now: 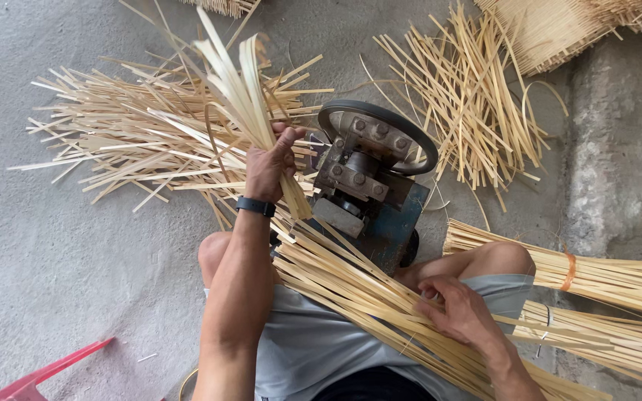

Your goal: The person sits on the floor and uses a manual splitting machine to feed bamboo strips through a blade, producing thinner strips. The person repeatedly feeds individual strips through the machine and collects the split pieces into a growing pile.

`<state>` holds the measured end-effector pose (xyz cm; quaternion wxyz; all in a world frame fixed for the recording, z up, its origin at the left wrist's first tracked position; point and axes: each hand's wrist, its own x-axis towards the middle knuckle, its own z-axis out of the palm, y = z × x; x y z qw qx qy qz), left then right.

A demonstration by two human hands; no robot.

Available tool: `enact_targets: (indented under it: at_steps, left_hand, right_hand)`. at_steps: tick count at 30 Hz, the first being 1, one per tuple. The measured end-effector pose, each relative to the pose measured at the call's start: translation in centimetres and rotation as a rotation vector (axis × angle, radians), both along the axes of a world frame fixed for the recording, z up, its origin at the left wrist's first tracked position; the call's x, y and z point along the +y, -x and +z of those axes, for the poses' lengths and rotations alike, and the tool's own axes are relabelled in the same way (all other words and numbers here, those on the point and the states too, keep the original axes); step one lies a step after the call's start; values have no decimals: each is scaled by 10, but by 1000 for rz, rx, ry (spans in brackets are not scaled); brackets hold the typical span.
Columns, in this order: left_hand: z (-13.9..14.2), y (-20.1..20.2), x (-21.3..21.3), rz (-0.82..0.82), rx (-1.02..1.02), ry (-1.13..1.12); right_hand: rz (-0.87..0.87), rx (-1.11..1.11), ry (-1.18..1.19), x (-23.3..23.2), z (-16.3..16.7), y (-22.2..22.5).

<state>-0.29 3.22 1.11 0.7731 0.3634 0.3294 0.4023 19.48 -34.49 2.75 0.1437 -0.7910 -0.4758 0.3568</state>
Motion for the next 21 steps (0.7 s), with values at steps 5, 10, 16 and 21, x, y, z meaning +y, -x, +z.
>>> enact_targets:
  at_steps: [5,10,16,21]
  left_hand:
    - [-2,11,4,117,28,28]
    - [3,24,9,199,3,44]
    - [8,30,7,181,-10,-6]
    - [4,27,7,171,11,17]
  right_hand:
    - [-8,-1,-100,-14,-9,-11]
    - [-205,-14,-63,-43,-15,-55]
    - [-401,-232,-205,-74,18,-119]
    - [-374,-547,-146,-52,40,-132]
